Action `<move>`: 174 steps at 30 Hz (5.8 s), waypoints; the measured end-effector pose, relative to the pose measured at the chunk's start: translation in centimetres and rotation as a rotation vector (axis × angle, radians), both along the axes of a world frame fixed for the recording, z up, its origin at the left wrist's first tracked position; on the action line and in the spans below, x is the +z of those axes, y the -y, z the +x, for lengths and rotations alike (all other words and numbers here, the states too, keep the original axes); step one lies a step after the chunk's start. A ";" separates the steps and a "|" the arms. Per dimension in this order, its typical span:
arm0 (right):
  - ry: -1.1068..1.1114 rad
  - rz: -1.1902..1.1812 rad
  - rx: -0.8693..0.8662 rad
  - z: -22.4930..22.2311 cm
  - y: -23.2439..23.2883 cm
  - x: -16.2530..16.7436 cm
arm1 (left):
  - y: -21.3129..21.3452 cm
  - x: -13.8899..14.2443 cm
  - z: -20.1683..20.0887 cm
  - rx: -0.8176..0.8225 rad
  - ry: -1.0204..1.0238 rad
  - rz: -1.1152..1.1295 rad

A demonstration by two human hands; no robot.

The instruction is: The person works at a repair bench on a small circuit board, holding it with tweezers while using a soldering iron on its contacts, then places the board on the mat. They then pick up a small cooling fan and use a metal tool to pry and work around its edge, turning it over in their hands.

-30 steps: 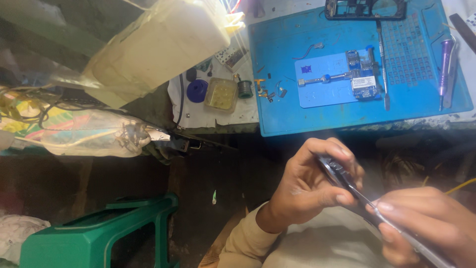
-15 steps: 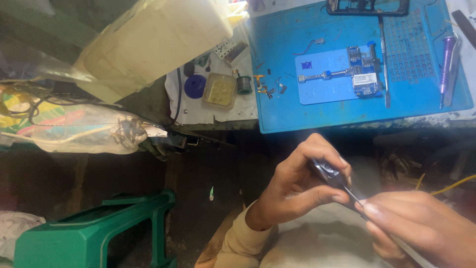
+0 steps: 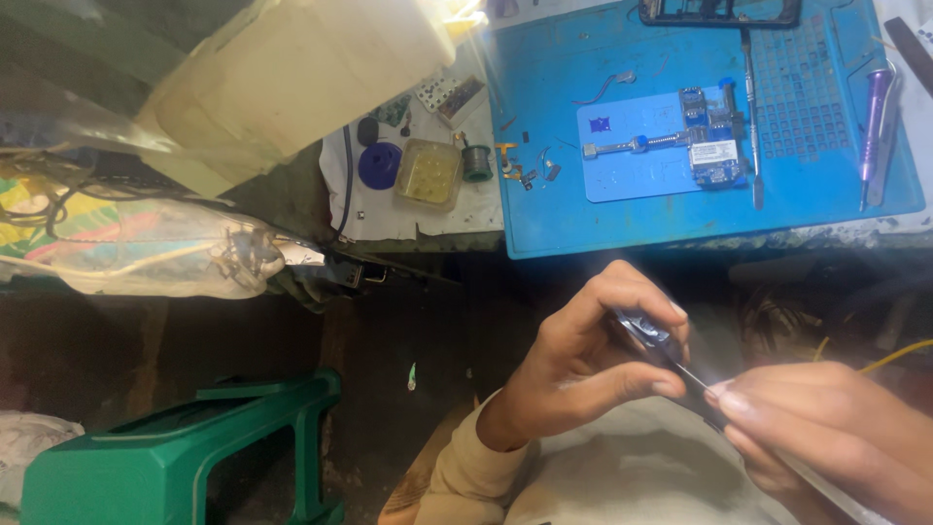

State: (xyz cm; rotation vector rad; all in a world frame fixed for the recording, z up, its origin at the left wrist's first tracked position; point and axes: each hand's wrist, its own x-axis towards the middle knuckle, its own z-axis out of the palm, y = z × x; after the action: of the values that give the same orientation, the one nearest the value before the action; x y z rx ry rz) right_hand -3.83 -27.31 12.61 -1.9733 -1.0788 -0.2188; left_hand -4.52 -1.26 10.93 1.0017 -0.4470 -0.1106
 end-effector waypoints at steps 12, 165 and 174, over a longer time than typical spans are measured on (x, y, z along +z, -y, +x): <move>0.137 -0.028 -0.068 0.3 -3.2 2.7 | 1.1 -0.2 -0.7 -0.006 -0.060 -0.207; -0.488 0.017 -0.059 2.3 4.4 -2.3 | 4.5 0.5 -1.7 0.372 -0.025 0.202; -0.591 0.438 -0.169 -0.2 -0.2 -0.1 | 5.5 -0.3 -2.0 0.555 0.081 0.280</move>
State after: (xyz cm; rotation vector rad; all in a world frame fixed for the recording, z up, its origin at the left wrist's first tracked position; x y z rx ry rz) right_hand -3.99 -27.14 12.55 -1.5780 -0.4359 0.0421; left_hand -6.57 -6.76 10.63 1.3765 -0.2159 0.3760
